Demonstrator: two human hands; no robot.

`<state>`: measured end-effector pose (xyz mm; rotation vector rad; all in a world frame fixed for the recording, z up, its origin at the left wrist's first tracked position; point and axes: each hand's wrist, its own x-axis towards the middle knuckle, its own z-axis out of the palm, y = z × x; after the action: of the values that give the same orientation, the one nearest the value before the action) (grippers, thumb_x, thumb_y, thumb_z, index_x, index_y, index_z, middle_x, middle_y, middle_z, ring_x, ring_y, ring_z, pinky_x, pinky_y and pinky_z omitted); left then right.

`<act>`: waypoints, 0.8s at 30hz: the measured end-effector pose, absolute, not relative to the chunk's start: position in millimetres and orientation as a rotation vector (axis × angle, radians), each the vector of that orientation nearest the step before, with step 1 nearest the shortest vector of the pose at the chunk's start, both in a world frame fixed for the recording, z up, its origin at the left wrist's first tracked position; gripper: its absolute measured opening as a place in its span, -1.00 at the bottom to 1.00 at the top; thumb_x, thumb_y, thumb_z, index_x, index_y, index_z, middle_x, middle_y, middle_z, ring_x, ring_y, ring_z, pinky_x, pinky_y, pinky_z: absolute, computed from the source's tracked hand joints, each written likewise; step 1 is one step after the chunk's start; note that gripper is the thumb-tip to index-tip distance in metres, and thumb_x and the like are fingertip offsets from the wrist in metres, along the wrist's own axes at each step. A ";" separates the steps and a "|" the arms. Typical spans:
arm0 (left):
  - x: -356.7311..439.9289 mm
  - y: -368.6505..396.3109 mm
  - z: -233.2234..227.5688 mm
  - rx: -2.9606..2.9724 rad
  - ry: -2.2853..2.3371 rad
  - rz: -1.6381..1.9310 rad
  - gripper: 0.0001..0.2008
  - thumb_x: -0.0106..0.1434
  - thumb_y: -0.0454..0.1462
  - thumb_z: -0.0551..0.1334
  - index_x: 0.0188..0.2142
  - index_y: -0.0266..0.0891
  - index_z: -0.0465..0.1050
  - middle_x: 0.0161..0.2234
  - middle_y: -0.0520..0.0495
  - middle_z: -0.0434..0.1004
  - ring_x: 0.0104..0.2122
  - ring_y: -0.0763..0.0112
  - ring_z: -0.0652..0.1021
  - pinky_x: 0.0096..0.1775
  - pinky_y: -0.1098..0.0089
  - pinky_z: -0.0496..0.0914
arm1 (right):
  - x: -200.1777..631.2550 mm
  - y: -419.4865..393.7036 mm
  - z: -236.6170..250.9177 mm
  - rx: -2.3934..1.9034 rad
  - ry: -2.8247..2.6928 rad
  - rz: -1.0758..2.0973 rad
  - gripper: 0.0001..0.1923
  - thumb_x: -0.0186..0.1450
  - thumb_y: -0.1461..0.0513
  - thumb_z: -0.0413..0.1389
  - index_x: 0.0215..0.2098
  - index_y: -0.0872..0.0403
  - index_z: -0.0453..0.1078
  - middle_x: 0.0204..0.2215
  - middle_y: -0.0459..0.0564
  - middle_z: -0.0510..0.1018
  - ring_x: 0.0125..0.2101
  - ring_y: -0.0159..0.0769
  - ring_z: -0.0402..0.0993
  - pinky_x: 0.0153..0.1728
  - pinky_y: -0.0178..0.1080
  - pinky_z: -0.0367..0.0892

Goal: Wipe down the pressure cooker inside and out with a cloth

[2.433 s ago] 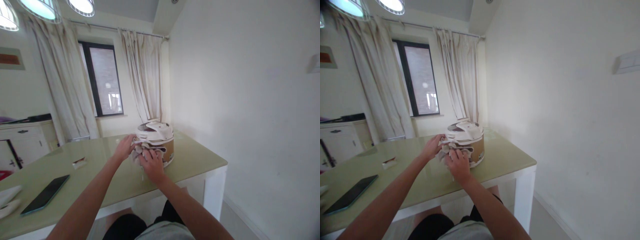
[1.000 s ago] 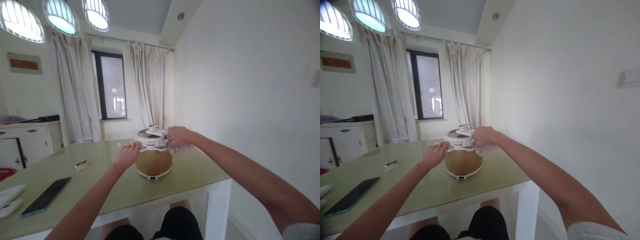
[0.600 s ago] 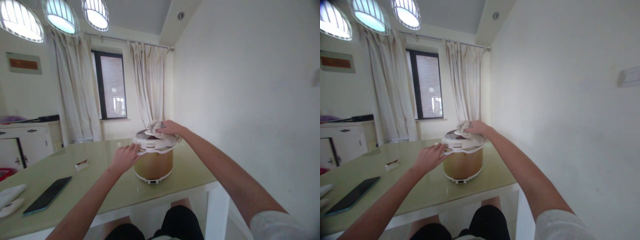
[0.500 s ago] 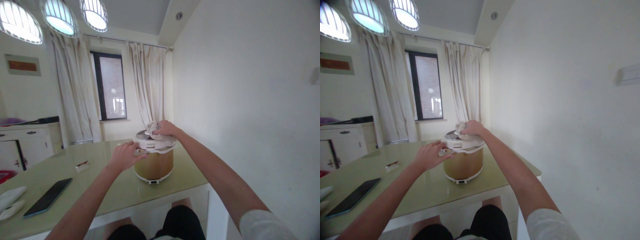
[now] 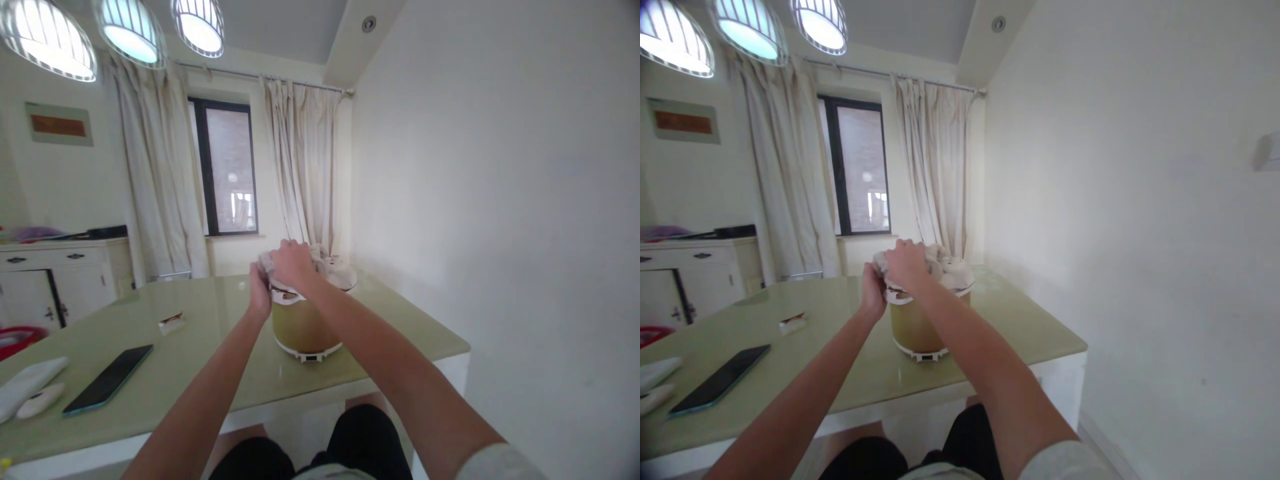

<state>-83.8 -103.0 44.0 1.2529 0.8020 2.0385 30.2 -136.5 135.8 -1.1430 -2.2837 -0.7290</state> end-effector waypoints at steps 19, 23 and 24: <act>-103.7 -125.8 85.6 1.314 0.906 1.897 -0.39 0.18 0.17 0.24 -0.04 -0.26 0.61 0.02 -0.22 0.70 0.00 0.09 0.64 0.03 0.17 0.46 | 69.2 -191.6 100.0 -1.030 -2.281 -0.817 -0.77 0.46 0.13 0.13 0.01 -0.01 0.54 0.12 0.18 0.48 0.10 0.05 0.38 0.03 0.08 0.42; -83.8 -122.3 93.4 1.294 0.928 1.962 -0.53 0.10 0.06 0.32 -0.20 -0.28 0.65 -0.24 -0.11 0.72 -0.14 0.14 0.64 -0.05 0.24 0.49 | 40.3 -165.3 113.0 -1.152 -2.191 -0.682 -0.66 0.43 0.06 0.18 0.10 0.03 0.51 0.11 0.20 0.50 0.07 0.04 0.41 0.00 0.07 0.43; -82.7 -122.5 94.0 1.274 0.951 2.047 -0.59 0.10 0.01 0.33 -0.24 -0.26 0.65 -0.27 -0.07 0.70 -0.15 0.18 0.63 -0.06 0.27 0.48 | 30.0 -160.0 114.6 -1.159 -2.157 -0.671 -0.68 0.47 0.11 0.14 0.11 0.06 0.51 0.10 0.22 0.51 0.05 0.03 0.42 -0.01 0.07 0.43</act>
<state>-82.7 -122.5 94.0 1.2745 0.9513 2.0472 30.0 -160.0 114.6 -1.1585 -2.1573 -0.6708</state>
